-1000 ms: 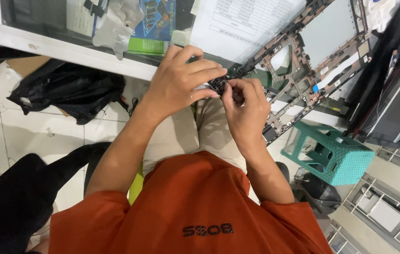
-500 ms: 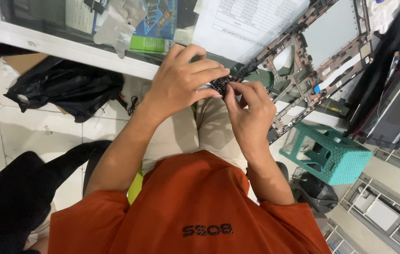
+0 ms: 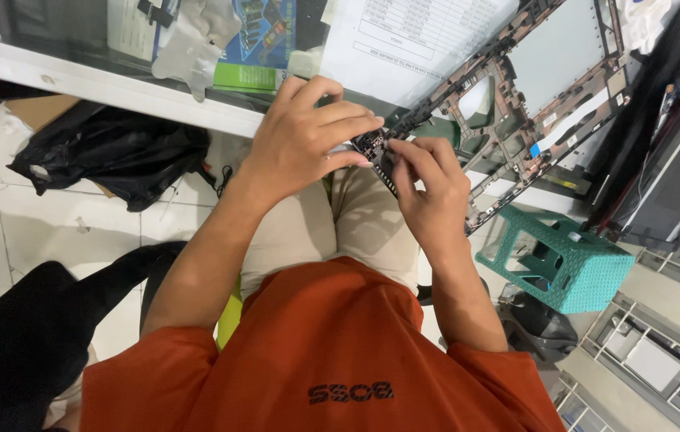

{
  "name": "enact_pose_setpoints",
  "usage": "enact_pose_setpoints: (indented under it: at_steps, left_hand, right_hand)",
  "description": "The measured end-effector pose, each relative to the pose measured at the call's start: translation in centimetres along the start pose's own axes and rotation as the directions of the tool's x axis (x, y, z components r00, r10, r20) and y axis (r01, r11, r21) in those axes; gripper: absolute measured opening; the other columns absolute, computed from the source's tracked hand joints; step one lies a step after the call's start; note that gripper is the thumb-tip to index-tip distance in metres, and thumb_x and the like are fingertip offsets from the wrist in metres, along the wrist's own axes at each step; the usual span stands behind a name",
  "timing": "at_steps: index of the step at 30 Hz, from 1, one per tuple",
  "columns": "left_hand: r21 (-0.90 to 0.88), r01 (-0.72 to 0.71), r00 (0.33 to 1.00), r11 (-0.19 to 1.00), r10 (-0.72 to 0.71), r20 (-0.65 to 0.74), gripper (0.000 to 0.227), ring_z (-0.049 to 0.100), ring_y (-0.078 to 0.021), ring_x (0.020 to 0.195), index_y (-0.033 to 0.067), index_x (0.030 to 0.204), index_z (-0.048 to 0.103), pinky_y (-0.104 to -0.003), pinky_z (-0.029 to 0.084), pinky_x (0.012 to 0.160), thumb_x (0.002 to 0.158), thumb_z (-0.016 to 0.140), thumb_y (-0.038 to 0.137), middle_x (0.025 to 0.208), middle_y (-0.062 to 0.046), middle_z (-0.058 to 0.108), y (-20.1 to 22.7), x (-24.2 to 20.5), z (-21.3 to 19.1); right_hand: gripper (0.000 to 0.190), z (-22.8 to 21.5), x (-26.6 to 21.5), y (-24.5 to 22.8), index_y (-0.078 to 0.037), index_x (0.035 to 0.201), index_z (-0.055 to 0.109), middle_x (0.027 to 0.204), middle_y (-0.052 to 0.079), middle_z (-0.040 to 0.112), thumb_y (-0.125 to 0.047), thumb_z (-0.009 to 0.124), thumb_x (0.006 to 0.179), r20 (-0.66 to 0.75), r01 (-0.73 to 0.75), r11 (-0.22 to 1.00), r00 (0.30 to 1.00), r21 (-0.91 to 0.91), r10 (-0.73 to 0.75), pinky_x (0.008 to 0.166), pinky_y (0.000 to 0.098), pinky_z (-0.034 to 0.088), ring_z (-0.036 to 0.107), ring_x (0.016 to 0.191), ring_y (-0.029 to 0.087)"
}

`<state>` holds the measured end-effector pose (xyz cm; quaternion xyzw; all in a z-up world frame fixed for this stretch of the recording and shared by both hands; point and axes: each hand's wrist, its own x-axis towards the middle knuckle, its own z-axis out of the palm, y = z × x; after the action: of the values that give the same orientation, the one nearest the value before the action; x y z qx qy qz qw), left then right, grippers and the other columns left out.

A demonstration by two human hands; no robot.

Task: The person works on a disassembled electronic device frame, likely a laptop chassis, on a glass table. They handle small components and wires, connecting a ribbon cable to the frame and adjusting internal parts by hand.

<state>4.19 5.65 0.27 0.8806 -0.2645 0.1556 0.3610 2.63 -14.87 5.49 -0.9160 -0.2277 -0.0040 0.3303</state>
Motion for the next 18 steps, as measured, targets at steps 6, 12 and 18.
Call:
enact_pose_setpoints:
  at_steps: [6,12,18]
  left_hand:
    - [0.004,0.005,1.0,1.0,-0.005,0.014,0.054,0.05,-0.0223,0.096,0.016,0.113,0.072,-0.035,0.035,0.076,0.068,0.092,0.04,0.109,0.007,0.07,0.04,0.06,-0.11]
    - [-0.007,0.009,1.0,1.0,-0.009,0.01,0.052,0.051,-0.0225,0.096,0.0156,0.114,0.072,-0.035,0.035,0.077,0.072,0.09,0.04,0.11,0.006,0.071,0.03,0.01,-0.06]
    - [0.01,0.002,1.0,1.0,-0.002,0.011,0.053,0.051,-0.0219,0.096,0.016,0.114,0.072,-0.034,0.035,0.076,0.072,0.09,0.042,0.11,0.007,0.071,0.02,0.05,-0.06]
  right_hand:
    - [0.023,0.04,-0.37,0.58,-0.002,0.113,0.065,0.094,0.013,0.051,0.011,0.058,0.095,0.055,0.022,1.0,0.998,-0.017,-0.021,0.073,0.0334,0.047,0.057,0.082,0.025]
    - [0.023,0.17,-0.38,0.73,-0.001,0.113,0.065,0.094,0.014,0.051,0.01,0.056,0.095,0.068,0.051,0.998,0.997,-0.044,-0.048,0.071,0.035,0.048,0.056,0.081,0.027]
    - [0.022,0.05,-0.19,0.59,0.0,0.113,0.063,0.095,0.014,0.052,0.011,0.056,0.095,0.089,0.08,0.995,0.993,-0.062,-0.074,0.069,0.0348,0.048,0.056,0.081,0.027]
